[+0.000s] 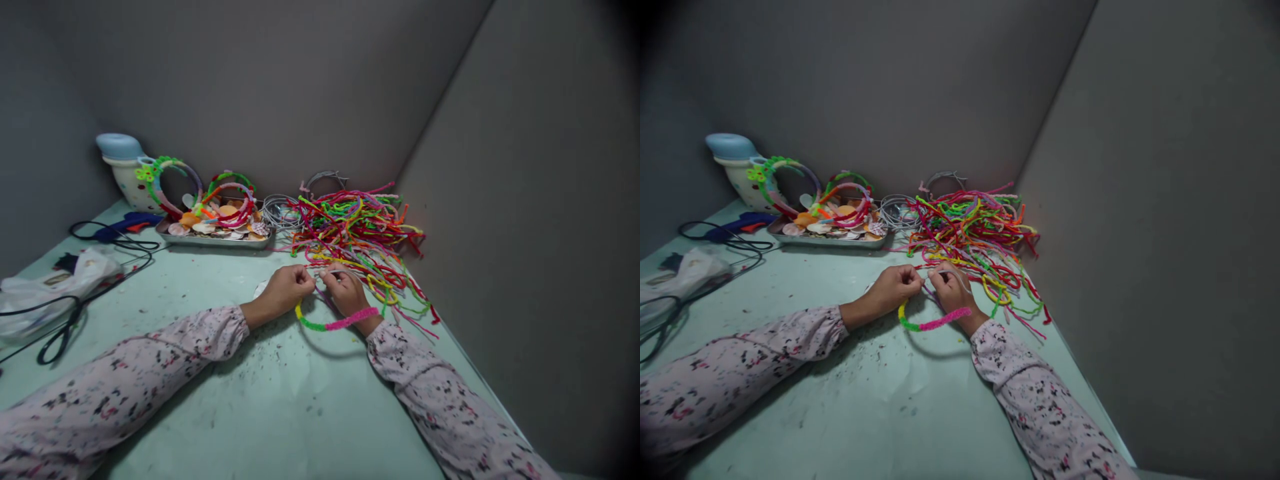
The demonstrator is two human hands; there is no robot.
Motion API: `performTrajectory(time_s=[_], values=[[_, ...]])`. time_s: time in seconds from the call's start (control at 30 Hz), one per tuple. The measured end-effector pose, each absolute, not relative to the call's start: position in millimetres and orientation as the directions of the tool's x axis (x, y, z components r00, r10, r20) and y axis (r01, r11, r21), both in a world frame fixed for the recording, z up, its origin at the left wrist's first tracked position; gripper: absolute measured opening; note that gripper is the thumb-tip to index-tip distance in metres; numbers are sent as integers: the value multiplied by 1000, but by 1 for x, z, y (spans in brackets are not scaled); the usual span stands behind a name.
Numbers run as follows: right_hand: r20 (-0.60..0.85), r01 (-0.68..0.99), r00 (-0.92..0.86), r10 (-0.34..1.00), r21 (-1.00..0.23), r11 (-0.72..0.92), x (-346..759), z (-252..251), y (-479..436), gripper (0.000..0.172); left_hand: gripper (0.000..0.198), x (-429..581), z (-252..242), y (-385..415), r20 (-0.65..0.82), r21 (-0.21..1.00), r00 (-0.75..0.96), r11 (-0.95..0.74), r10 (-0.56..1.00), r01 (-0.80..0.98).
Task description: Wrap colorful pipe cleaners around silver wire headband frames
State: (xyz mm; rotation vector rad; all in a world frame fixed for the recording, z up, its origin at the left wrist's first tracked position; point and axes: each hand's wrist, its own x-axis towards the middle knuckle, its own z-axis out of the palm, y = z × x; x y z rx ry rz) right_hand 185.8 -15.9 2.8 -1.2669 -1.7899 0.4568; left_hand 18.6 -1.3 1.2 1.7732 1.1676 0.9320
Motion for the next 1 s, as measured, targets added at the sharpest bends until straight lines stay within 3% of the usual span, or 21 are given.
performTrajectory(time_s=[0.3,0.43,0.63,1.0], values=[[450,543,19,893,-754,369,187,3,-14,25,27,18,5,-1,101,974,356,-166,929,156],[446,548,89,890,-768,330,189,2,-14,26,21,17,4,0,88,980,369,-147,925,133],[399,367,-37,916,-848,383,186,2,-13,22,19,17,4,2,63,985,293,-107,954,136],[394,422,-119,911,-811,406,183,7,-14,16,17,18,7,-2,51,996,342,-70,938,45]])
